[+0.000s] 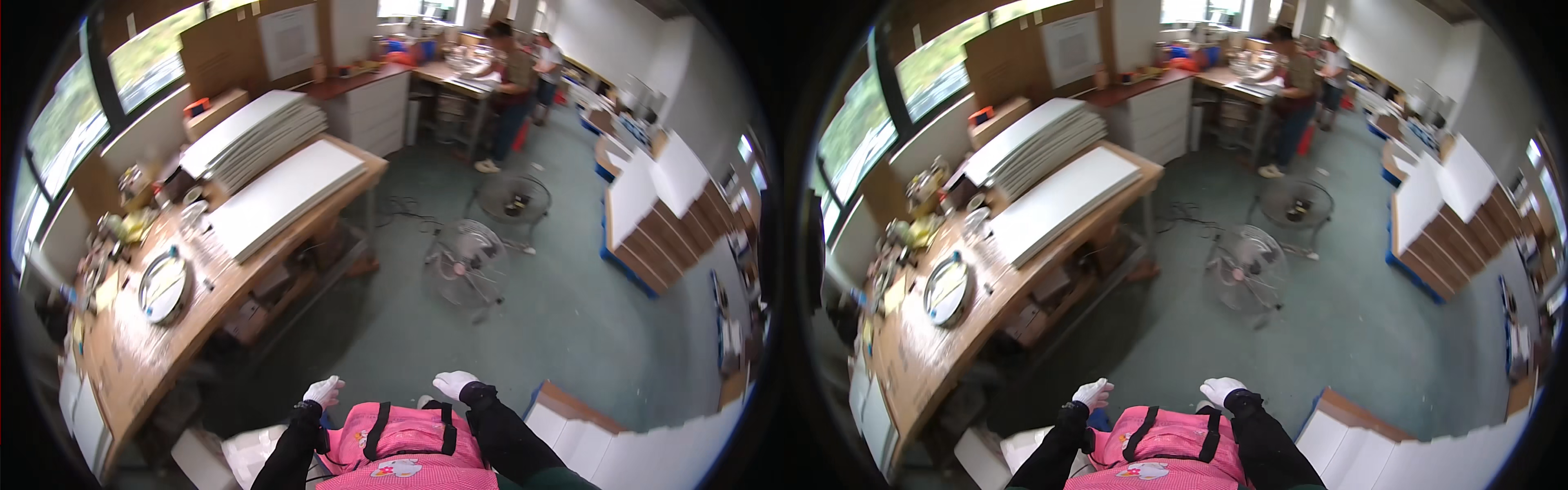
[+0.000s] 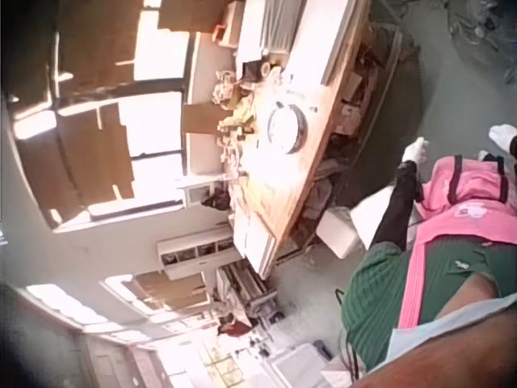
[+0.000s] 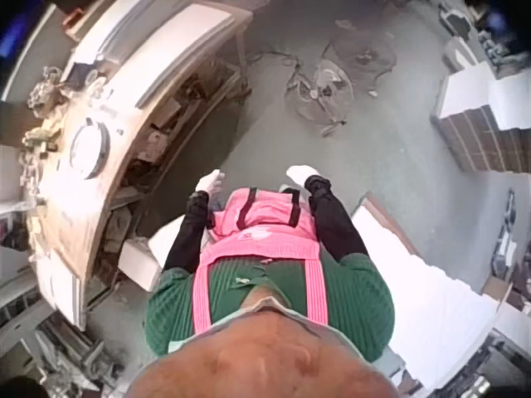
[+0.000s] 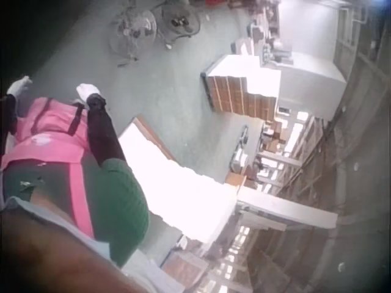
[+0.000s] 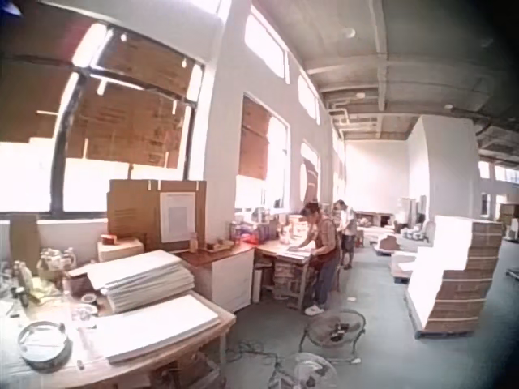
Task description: Moving and stacking white furniture boards from a work table onto a pallet stack.
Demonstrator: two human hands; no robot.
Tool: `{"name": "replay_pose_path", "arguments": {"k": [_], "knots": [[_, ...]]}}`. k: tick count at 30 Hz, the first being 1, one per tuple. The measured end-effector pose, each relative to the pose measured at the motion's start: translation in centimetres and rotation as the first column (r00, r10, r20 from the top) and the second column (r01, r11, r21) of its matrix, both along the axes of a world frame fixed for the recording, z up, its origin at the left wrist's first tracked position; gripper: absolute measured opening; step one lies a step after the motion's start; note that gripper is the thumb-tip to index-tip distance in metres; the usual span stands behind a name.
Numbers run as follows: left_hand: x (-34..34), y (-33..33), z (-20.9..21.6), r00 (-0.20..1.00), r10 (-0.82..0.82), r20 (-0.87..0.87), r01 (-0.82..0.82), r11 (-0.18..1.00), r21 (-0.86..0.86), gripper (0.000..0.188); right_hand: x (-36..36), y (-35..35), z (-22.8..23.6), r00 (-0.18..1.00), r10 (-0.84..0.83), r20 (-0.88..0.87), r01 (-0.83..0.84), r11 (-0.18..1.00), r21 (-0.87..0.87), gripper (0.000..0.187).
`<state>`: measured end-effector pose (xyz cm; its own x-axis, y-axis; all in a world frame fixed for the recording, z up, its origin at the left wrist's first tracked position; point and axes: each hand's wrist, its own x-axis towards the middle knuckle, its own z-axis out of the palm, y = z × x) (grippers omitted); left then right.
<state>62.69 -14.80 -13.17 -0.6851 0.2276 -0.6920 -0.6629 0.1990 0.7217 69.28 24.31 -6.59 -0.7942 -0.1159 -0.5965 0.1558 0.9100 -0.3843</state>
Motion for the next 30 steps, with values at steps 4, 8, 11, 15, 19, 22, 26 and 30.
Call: {"name": "replay_pose_path", "arguments": {"k": [4,8,11,15,19,22,26,30], "knots": [[0.1,-6.5,2.8,0.952,0.289,0.105,-0.303,0.940,0.159,0.052,-10.6,-5.9,2.0,0.989,0.137,-0.052,-0.138,0.990,-0.002,0.046],[-1.2,-11.0,4.4,0.924,0.375,0.073,-0.381,0.914,0.137,0.052,-19.4,-9.6,0.9,0.971,0.211,-0.115,-0.220,0.973,-0.070,0.046],[-4.0,-14.0,4.9,0.885,0.465,0.008,-0.464,0.882,0.078,0.053,-26.7,-12.7,0.7,0.930,0.345,-0.126,-0.355,0.933,-0.067,0.046],[-11.6,-16.6,9.7,0.938,0.344,0.040,-0.344,0.939,-0.015,0.055,-37.0,-17.9,-0.7,0.935,0.186,-0.300,-0.281,0.906,-0.316,0.042],[-17.8,-18.0,15.3,0.988,0.147,0.043,-0.142,0.985,-0.099,0.059,-46.1,-27.1,9.3,0.993,0.049,0.106,0.008,0.876,-0.482,0.042],[-23.7,-20.3,17.3,0.934,0.280,-0.222,-0.282,0.959,0.025,0.054,-53.5,-31.4,11.6,0.996,0.071,0.059,-0.030,0.850,-0.527,0.044],[-30.9,-23.1,20.6,0.692,0.697,-0.187,-0.599,0.699,0.390,0.062,-62.8,-33.5,9.1,0.985,0.151,-0.087,-0.172,0.923,-0.344,0.046],[-36.8,-29.1,21.0,0.498,0.852,-0.159,-0.630,0.482,0.609,0.075,-68.0,-34.7,11.5,0.949,0.284,0.137,-0.251,0.943,-0.217,0.052]]}}
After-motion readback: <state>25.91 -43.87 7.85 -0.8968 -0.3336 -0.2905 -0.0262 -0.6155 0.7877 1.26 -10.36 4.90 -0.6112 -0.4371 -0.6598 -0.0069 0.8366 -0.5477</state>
